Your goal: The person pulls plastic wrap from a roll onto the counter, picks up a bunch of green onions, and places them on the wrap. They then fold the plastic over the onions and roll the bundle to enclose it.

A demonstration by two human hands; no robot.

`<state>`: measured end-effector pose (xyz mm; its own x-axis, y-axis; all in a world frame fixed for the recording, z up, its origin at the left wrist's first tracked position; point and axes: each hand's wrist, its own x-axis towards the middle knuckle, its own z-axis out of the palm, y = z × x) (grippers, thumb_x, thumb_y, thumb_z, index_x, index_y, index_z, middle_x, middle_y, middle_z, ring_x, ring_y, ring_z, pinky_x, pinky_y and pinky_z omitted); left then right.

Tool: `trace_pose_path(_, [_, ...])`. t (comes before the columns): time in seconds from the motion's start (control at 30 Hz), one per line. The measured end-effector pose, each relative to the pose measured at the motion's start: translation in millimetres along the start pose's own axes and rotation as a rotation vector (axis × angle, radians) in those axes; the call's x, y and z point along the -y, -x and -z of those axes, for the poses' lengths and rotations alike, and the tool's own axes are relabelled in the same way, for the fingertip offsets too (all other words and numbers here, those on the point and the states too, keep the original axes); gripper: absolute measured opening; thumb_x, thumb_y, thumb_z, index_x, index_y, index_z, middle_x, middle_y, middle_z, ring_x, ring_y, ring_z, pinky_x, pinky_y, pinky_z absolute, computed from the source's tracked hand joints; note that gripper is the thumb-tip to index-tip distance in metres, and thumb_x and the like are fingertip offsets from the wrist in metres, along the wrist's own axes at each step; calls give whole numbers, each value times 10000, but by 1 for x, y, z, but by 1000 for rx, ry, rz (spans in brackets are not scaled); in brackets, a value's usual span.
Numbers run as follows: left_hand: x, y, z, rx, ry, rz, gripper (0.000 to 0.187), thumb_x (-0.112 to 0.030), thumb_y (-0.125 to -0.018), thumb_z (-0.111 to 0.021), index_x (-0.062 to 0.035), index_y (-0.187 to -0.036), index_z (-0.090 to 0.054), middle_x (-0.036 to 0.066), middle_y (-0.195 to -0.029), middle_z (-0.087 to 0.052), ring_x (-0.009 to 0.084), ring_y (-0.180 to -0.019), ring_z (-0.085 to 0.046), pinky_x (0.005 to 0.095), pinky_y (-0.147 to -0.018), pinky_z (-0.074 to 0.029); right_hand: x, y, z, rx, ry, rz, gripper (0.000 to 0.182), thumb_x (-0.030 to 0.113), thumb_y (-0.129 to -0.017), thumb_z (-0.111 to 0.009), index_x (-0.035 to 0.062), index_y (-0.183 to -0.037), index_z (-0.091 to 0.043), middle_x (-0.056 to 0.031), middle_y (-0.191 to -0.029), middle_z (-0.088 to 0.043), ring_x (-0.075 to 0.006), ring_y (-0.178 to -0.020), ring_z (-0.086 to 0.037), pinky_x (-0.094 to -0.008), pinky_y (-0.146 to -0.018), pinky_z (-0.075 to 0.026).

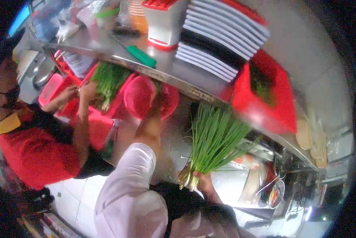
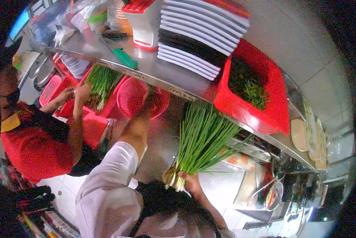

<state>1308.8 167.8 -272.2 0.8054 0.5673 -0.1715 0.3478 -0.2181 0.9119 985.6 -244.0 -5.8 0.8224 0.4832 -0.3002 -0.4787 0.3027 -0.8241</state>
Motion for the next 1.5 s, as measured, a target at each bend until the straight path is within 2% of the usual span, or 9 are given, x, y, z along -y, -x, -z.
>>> trace_pose_path(0.23, [-31,-42,-6,-14,-19,-29,376,-371,-1036,-513,-46,-1179,-638,119,-865,-687,275,-677,-664,403,-615,-556,-7,-10,3,-61,-40,-100,557,100,-789,-813,4,-1282,-573,-118,-1134,-679,-297,-1012,-677,-494,-894,-586])
trace_pose_path(0.37, [-39,-56,-4,1,-36,-15,357,-353,-1035,-514,-55,-1190,-633,110,-876,-686,268,-681,-664,393,-616,-562,-15,-20,10,32,-101,-87,574,186,-811,-834,-30,-1268,-562,-151,-1141,-666,-301,-1015,-680,-441,-847,-604])
trace_pose_path(0.7, [-47,-66,1,-28,-12,-65,316,-307,-1033,-516,-76,-1219,-622,87,-904,-684,250,-690,-664,369,-620,-576,-14,-27,20,39,-211,-213,564,104,-812,-806,13,-1309,-556,-127,-1172,-666,-298,-1007,-686,-454,-874,-594])
trace_pose_path(0.9, [-67,-44,56,-54,118,-192,297,-280,-1032,-518,-88,-1237,-615,74,-920,-682,239,-696,-665,354,-623,-584,2,-20,9,20,-123,-178,652,294,-785,-792,0,-1304,-527,-211,-1192,-637,-349,-1057,-672,-511,-875,-600])
trace_pose_path(1.0, [-79,15,104,20,290,-114,266,-273,-1023,-536,-104,-1214,-609,49,-892,-654,203,-665,-628,320,-587,-544,-4,-21,15,180,-256,-228,611,294,-795,-792,19,-1277,-537,-205,-1184,-635,-338,-1088,-668,-504,-887,-605])
trace_pose_path(1.2, [-154,300,194,362,983,420,163,-295,-987,-618,-158,-1067,-580,-79,-728,-483,29,-511,-393,217,-416,-299,-6,-20,12,204,-340,-273,591,294,-820,-754,2,-1282,-527,-174,-1138,-658,-360,-1044,-694,-502,-867,-618])
trace_pose_path(1.3, [-180,427,188,55,890,427,199,-303,-1016,-606,-123,-1097,-581,-54,-773,-521,63,-539,-431,216,-461,-337,7,-11,-3,154,-198,-210,623,307,-808,-746,3,-1304,-524,-155,-1091,-671,-361,-974,-719,-501,-827,-632])
trace_pose_path(1.37, [-172,480,179,182,1136,421,197,-328,-998,-633,-150,-1049,-568,-78,-695,-410,36,-494,-352,220,-417,-280,0,-13,3,229,-204,-214,638,382,-795,-753,-11,-1258,-556,-194,-1041,-693,-355,-918,-735,-468,-808,-635])
trace_pose_path(1.5, [-186,568,162,252,1096,498,207,-339,-1034,-611,-157,-1039,-512,-44,-735,-405,58,-522,-368,218,-453,-295,10,10,-13,238,-133,-186,627,429,-829,-728,1,-1254,-558,-195,-1063,-697,-343,-957,-732,-454,-805,-620])
